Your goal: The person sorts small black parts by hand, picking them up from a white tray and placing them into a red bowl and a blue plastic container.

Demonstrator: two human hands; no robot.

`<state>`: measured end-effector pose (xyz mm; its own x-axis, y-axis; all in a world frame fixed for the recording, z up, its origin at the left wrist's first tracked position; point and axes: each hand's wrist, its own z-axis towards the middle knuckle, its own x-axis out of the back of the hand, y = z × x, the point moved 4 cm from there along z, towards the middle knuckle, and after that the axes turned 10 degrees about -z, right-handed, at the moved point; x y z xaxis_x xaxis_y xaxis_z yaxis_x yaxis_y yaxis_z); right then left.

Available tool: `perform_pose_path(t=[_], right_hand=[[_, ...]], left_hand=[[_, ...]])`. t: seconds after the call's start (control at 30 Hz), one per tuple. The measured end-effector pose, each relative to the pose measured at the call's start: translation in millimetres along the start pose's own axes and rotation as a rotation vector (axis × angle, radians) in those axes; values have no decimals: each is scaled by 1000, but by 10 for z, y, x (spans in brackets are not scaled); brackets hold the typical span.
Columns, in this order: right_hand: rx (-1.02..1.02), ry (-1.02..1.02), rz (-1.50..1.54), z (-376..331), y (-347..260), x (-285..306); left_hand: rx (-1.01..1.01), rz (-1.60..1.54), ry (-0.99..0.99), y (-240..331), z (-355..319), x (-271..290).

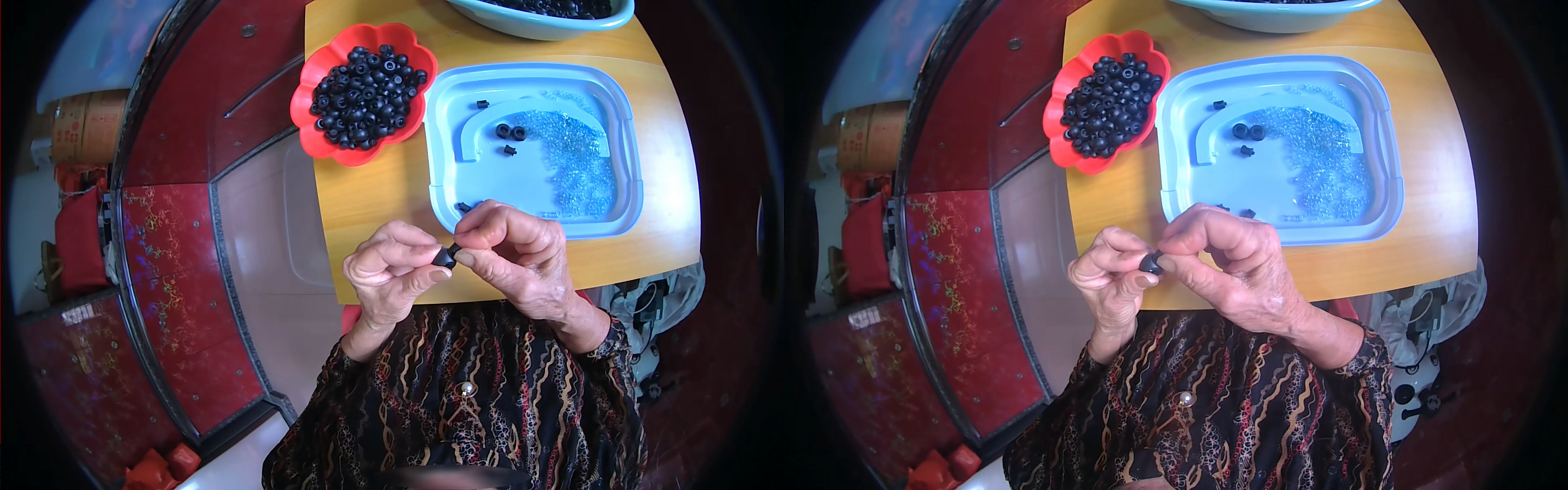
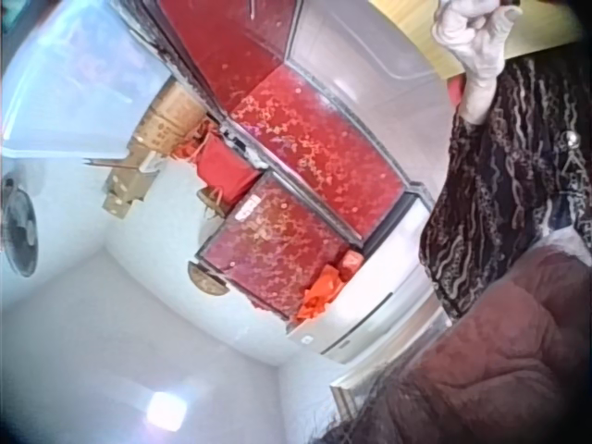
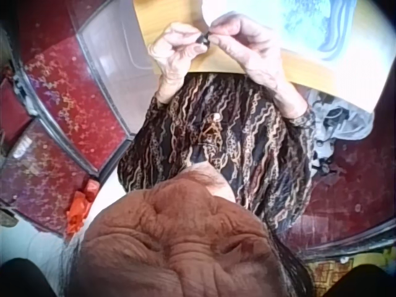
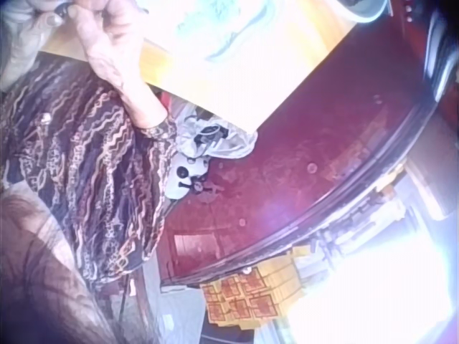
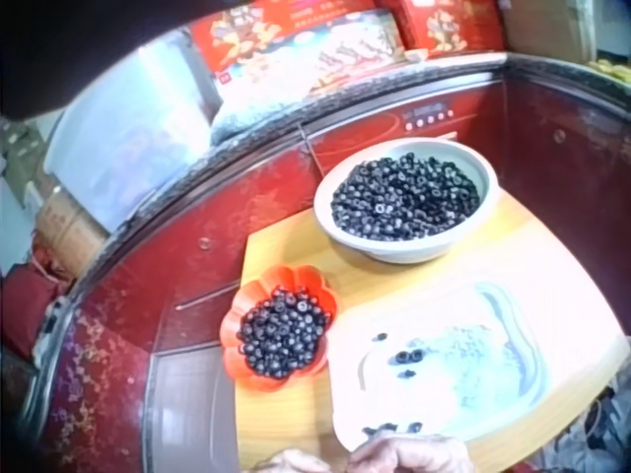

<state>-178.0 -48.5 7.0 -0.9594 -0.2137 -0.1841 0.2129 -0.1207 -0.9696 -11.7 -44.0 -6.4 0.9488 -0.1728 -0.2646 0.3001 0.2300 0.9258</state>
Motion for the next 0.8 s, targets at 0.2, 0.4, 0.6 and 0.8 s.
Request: perform_pose_path(t=[0.2,0.4,0.6,0.8], right_hand=[[7,-25,-107,-12,-38,8],[-10,-20,-48,30,-63,45],[148,62,-254,23,-109,15],[375,170,-440,8,-200,-29]], left_hand=[[6,22,21,-13,-11,-24],[30,-21,3,3,27,-55],[-3,-13,7,9,52,-99],[-42,-57,46,8,34,-122]])
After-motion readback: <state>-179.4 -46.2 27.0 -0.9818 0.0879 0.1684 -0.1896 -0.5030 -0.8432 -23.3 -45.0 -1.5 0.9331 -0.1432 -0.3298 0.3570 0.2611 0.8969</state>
